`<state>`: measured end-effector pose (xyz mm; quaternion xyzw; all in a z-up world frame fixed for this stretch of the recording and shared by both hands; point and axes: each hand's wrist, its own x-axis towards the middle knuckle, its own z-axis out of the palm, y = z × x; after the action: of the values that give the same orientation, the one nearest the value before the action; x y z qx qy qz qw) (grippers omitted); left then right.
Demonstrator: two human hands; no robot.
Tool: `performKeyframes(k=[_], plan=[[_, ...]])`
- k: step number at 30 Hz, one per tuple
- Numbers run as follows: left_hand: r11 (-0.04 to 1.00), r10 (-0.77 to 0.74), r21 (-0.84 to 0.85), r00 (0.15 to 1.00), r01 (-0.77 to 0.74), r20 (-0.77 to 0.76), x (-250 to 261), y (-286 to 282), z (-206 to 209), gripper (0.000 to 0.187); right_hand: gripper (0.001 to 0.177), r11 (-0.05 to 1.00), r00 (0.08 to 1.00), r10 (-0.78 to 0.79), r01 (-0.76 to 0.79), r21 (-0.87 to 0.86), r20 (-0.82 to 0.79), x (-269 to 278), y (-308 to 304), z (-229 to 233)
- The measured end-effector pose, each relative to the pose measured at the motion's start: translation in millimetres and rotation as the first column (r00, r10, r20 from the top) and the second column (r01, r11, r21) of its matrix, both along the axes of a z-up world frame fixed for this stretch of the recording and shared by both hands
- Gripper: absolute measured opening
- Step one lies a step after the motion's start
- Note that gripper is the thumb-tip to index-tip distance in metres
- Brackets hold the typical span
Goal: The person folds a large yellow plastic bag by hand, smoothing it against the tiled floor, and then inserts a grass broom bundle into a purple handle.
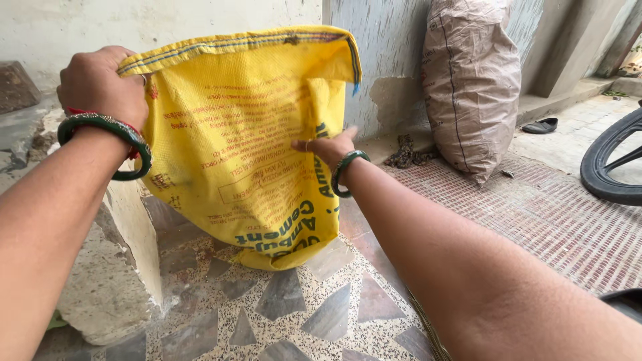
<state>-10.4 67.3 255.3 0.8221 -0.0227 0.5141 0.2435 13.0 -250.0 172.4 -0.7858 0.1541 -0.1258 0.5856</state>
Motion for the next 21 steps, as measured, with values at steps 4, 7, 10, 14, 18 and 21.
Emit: performKeyframes(k=[4, 7, 10, 14, 18, 21], plan=[[0.996, -0.065, -0.075, 0.986, 0.054, -0.154, -13, 1, 14, 0.022, 0.056, 0.932, 0.957, 0.290, -0.289, 0.218, 0.029, 42, -17, -25], [0.998, -0.003, -0.064, 0.965, -0.014, -0.263, -23, -3, 20, 0.021, 0.043, 0.889, 0.906, 0.305, -0.381, 0.255, 0.293, 73, -3, -16], [0.996, 0.087, -0.018, 0.978, -0.092, -0.192, -25, -15, 21, 0.024, 0.069, 0.927, 0.776, 0.339, -0.179, -0.329, 0.533, 49, 47, 17], [0.989, 0.113, -0.058, 0.955, -0.134, -0.274, -27, -32, 39, 0.022, 0.114, 0.656, 0.715, 0.677, -0.479, -0.583, 0.174, -24, 111, 61], [0.973, 0.027, -0.202, 0.930, -0.109, -0.367, -25, -49, 64, 0.015, 0.136, 0.605, 0.765, 0.634, -0.400, -0.689, 0.113, -64, 151, 53], [0.966, -0.003, -0.241, 0.926, -0.094, -0.377, -24, -56, 79, 0.017, 0.106, 0.661, 0.779, 0.595, -0.336, -0.671, 0.197, -56, 155, 55]])
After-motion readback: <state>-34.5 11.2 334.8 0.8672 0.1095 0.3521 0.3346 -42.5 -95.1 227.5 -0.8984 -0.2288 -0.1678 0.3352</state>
